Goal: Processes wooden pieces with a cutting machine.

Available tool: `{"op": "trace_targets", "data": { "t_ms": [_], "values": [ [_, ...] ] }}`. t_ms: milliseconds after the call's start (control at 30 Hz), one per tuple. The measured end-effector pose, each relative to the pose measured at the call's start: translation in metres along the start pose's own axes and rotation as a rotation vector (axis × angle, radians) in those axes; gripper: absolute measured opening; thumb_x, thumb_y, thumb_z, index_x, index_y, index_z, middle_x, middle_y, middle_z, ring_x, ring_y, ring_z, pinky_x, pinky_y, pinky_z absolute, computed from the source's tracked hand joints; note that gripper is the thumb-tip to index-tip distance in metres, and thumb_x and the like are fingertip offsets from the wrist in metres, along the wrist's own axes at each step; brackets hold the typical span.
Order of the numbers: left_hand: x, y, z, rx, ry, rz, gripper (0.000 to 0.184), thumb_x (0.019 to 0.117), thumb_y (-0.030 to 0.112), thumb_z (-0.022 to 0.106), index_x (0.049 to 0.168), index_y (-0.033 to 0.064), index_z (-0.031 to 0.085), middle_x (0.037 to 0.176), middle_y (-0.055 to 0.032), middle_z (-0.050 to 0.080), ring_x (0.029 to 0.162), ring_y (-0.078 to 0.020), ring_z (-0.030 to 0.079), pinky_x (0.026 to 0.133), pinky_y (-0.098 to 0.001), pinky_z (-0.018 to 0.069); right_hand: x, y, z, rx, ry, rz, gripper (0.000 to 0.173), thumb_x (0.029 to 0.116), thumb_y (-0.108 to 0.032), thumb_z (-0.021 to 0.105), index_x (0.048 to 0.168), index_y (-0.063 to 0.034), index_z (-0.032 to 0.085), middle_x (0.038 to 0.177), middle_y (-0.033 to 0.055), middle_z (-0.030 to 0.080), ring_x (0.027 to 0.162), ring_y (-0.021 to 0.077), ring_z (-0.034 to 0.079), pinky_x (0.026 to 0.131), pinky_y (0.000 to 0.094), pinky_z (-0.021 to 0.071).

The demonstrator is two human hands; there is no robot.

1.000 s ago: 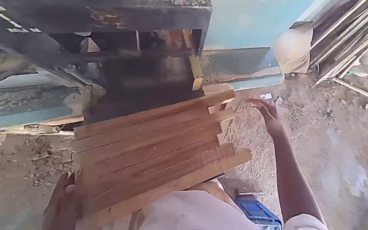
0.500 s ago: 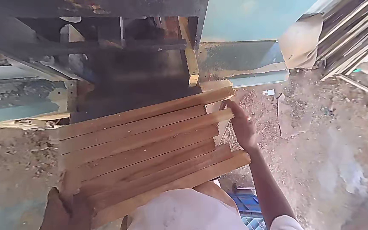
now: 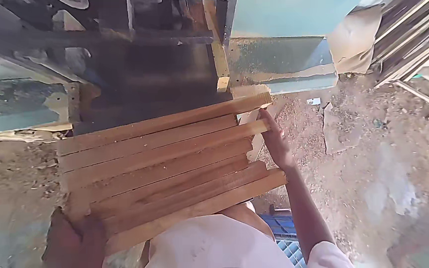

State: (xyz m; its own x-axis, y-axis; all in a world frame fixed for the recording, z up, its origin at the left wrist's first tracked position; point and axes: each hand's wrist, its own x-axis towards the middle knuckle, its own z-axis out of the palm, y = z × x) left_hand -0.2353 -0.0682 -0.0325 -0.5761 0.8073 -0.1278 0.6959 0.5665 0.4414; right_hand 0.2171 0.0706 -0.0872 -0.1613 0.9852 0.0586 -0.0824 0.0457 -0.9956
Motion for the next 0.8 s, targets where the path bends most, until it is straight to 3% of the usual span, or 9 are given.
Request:
{"op": "trace_targets", "data": {
  "t_ms": [133, 300, 367, 500, 600, 800],
  "values": [
    [0.005, -0.004, -0.002, 0.006, 0.013, 0.051, 0.061, 0.1064, 0.025, 0.043, 0.153, -0.0128, 0.032, 0.153, -0.0374, 0.038, 0.146, -0.0459, 0.039, 0.122, -0.05, 0.0286, 0.0, 0.004, 0.017, 0.003, 0.077, -0.036, 0.105, 0.0917, -0.083, 0.03, 0.164, -0.0089, 0.017, 0.168, 0.0074, 0.028, 0.151, 0.0151, 0.032, 0.124, 0.0409, 0.0297],
    [0.012, -0.01, -0.003, -0.02, 0.01, -0.014, 0.063, 0.107, 0.03, 0.042, 0.155, -0.0086, 0.031, 0.156, -0.0344, 0.036, 0.148, -0.0444, 0.036, 0.123, -0.0528, 0.026, 0.001, 0.005, 0.033, -0.011, 0.112, -0.054, 0.103, 0.0927, -0.083, 0.026, 0.164, -0.0098, 0.019, 0.169, 0.0073, 0.027, 0.151, 0.0156, 0.033, 0.124, 0.0414, 0.0297],
    [0.015, -0.011, -0.005, -0.037, 0.025, -0.006, 0.061, 0.1063, 0.029, 0.043, 0.153, -0.0094, 0.035, 0.153, -0.0353, 0.04, 0.146, -0.0446, 0.039, 0.122, -0.0524, 0.0287, 0.0, 0.004, 0.042, -0.03, 0.066, -0.025, 0.103, 0.0923, -0.084, 0.023, 0.165, -0.0116, 0.018, 0.17, 0.0065, 0.025, 0.153, 0.0159, 0.031, 0.124, 0.0428, 0.0291],
    [0.021, -0.015, -0.013, -0.054, 0.013, 0.002, 0.058, 0.1058, 0.028, 0.043, 0.151, -0.0086, 0.039, 0.148, -0.0362, 0.046, 0.141, -0.0456, 0.045, 0.118, -0.0552, 0.0325, -0.003, 0.008, 0.064, 0.028, -0.036, 0.079, 0.096, 0.0926, -0.083, 0.028, 0.166, -0.0211, 0.019, 0.172, 0.0004, 0.02, 0.155, 0.0167, 0.027, 0.126, 0.046, 0.0274],
    [0.027, -0.022, -0.022, -0.067, -0.006, -0.01, 0.054, 0.1066, 0.024, 0.042, 0.151, -0.0059, 0.041, 0.144, -0.0349, 0.05, 0.136, -0.0437, 0.051, 0.114, -0.0548, 0.0388, -0.003, 0.008, 0.075, 0.065, -0.043, 0.095, 0.098, 0.0918, -0.084, 0.03, 0.166, -0.022, 0.016, 0.171, 0.0016, 0.021, 0.154, 0.016, 0.029, 0.125, 0.0455, 0.029],
    [0.027, -0.029, -0.031, 0.026, 0.012, -0.059, 0.049, 0.1091, 0.028, 0.04, 0.128, -0.0122, 0.06, 0.138, -0.0352, 0.055, 0.134, -0.0489, 0.05, 0.112, -0.0649, 0.0338, -0.005, 0.008, 0.09, 0.013, -0.03, 0.064, 0.092, 0.0963, -0.079, 0.024, 0.166, -0.0191, 0.015, 0.172, 0.0009, 0.017, 0.156, 0.0147, 0.022, 0.128, 0.0441, 0.0223]
  ]
}}
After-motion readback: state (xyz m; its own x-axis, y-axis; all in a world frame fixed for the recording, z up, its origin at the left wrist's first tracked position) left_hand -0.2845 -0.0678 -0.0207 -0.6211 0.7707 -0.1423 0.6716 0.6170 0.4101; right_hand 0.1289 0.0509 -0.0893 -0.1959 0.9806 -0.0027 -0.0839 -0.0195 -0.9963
